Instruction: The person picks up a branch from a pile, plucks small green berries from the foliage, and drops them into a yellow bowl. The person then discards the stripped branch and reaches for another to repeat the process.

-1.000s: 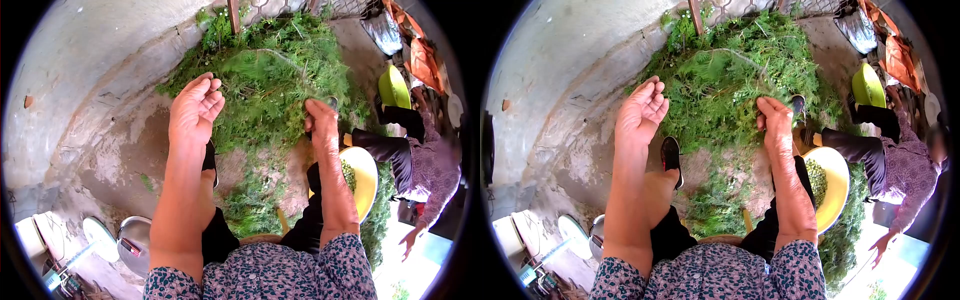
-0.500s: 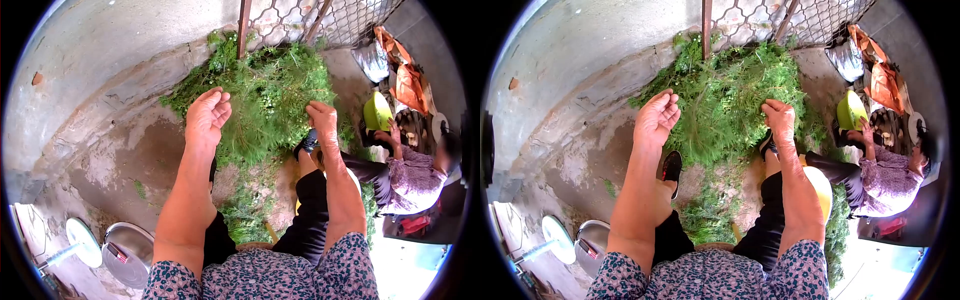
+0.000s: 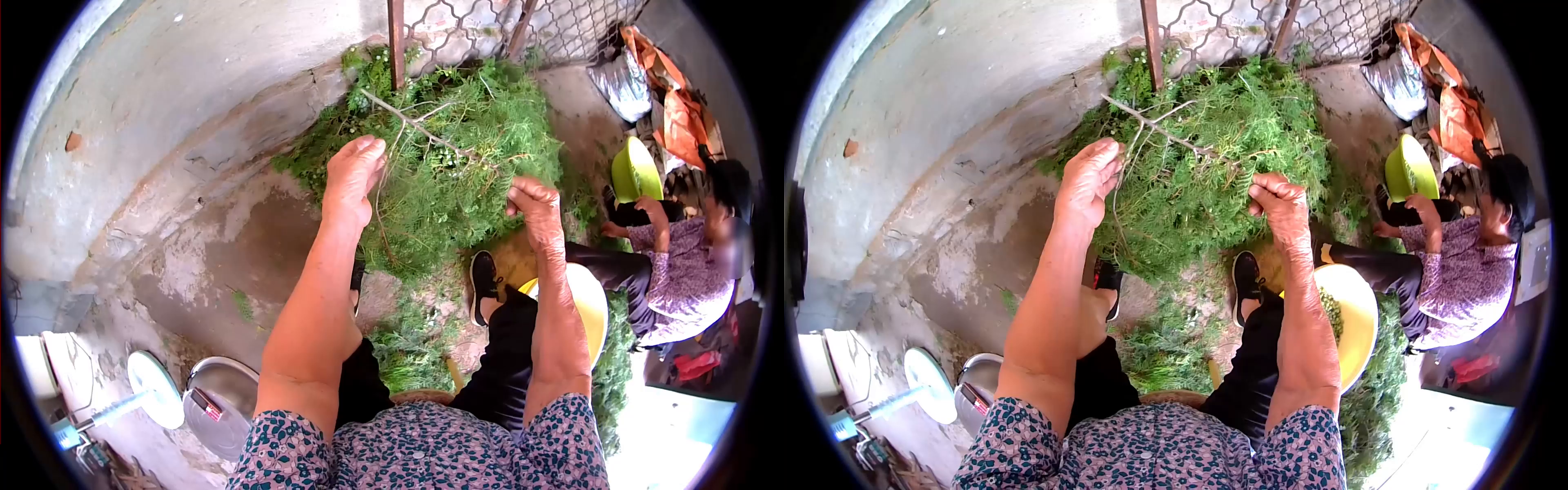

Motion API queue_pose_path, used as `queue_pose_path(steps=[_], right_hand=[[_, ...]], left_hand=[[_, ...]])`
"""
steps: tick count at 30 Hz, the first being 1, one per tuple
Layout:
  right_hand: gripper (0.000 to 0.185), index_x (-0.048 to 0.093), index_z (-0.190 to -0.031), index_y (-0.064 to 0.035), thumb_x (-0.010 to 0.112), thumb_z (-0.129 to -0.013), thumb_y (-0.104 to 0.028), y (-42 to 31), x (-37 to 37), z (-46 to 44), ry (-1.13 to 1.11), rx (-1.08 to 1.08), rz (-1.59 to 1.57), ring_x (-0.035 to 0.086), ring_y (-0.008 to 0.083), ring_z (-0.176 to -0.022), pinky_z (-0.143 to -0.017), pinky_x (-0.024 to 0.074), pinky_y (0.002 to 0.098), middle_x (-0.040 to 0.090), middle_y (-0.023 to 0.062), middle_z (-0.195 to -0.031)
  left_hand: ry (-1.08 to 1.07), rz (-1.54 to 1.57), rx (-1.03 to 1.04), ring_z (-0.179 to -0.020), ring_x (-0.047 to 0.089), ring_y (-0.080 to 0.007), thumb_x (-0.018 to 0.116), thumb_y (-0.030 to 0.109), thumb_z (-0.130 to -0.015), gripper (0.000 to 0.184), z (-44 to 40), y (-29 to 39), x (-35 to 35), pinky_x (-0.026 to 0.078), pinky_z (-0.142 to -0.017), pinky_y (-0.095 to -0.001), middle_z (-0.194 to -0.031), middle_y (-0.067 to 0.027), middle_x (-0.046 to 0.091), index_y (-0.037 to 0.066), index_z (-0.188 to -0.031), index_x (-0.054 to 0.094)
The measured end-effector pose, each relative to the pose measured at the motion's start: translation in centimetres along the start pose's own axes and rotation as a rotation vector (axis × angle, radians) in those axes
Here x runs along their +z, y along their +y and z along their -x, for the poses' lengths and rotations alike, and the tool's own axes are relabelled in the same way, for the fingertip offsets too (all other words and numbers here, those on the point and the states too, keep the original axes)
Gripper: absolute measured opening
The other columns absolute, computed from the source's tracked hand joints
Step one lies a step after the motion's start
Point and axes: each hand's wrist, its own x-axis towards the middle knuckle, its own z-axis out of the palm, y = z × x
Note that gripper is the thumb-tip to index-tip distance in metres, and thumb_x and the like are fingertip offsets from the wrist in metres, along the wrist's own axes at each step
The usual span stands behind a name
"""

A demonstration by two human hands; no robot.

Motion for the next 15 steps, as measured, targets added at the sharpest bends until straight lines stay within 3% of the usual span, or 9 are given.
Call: queue_pose_path(steps=[3, 9, 11, 13, 15], right_hand=[[0.010, 0.065, -0.086, 0.0006, 0.059, -0.078, 0.005, 1.4, -1.2, -0.1, -0.019, 0.018, -0.070, 0.054, 0.0115, -0.055, -0.051, 0.0447, 0.0229, 0.058, 0.0061, -0.083], [0.010, 0.064, -0.087, 0.0013, 0.059, -0.079, 0.004, 0.8, -1.0, 0.2, -0.104, 0.097, 0.055, 0.056, 0.0110, -0.063, -0.055, 0.0483, 0.0237, 0.057, 0.0072, -0.089], [0.011, 0.063, -0.088, 0.0026, 0.058, -0.079, 0.003, 1.7, -1.1, -0.3, -0.140, 0.088, 0.000, 0.056, 0.0103, -0.063, -0.055, 0.0483, 0.0236, 0.057, 0.0073, -0.088], [0.011, 0.063, -0.088, 0.0036, 0.058, -0.079, 0.003, 1.3, -0.6, -0.4, -0.147, 0.093, 0.133, 0.055, 0.0104, -0.061, -0.055, 0.0481, 0.0230, 0.057, 0.0068, -0.086], [0.011, 0.063, -0.088, 0.0037, 0.058, -0.078, 0.003, 1.3, -0.1, -0.6, -0.128, 0.080, 0.233, 0.056, 0.0112, -0.061, -0.053, 0.0477, 0.0228, 0.058, 0.0064, -0.083]], left_hand=[[-0.015, 0.018, -0.050, -0.087, 0.057, -0.0150, 0.063, 0.021, -0.081, 0.027, 0.3, 0.8, 1.3, 0.041, -0.077, -0.0312, -0.097, -0.0007, 0.062, 0.012, -0.105, 0.057], [-0.135, -0.063, 0.078, -0.079, 0.060, -0.0125, 0.062, 0.017, -0.083, 0.028, 0.3, 0.4, 2.8, 0.042, -0.055, -0.0248, -0.096, -0.0034, 0.062, 0.005, -0.107, 0.056], [-0.105, -0.115, 0.040, -0.079, 0.061, -0.0124, 0.063, 0.013, -0.081, 0.030, 0.6, 0.9, 3.4, 0.043, -0.061, -0.0248, -0.091, -0.0039, 0.063, 0.002, -0.109, 0.057], [-0.088, -0.250, 0.208, -0.079, 0.061, -0.0120, 0.066, 0.012, -0.079, 0.030, 0.5, 0.3, 3.6, 0.044, -0.066, -0.0238, -0.087, -0.0033, 0.064, 0.002, -0.107, 0.060], [-0.080, -0.217, 0.223, -0.074, 0.058, -0.0109, 0.067, 0.012, -0.078, 0.030, 0.8, 0.0, 4.1, 0.043, -0.068, -0.0241, -0.085, -0.0031, 0.064, 0.002, -0.105, 0.062]])
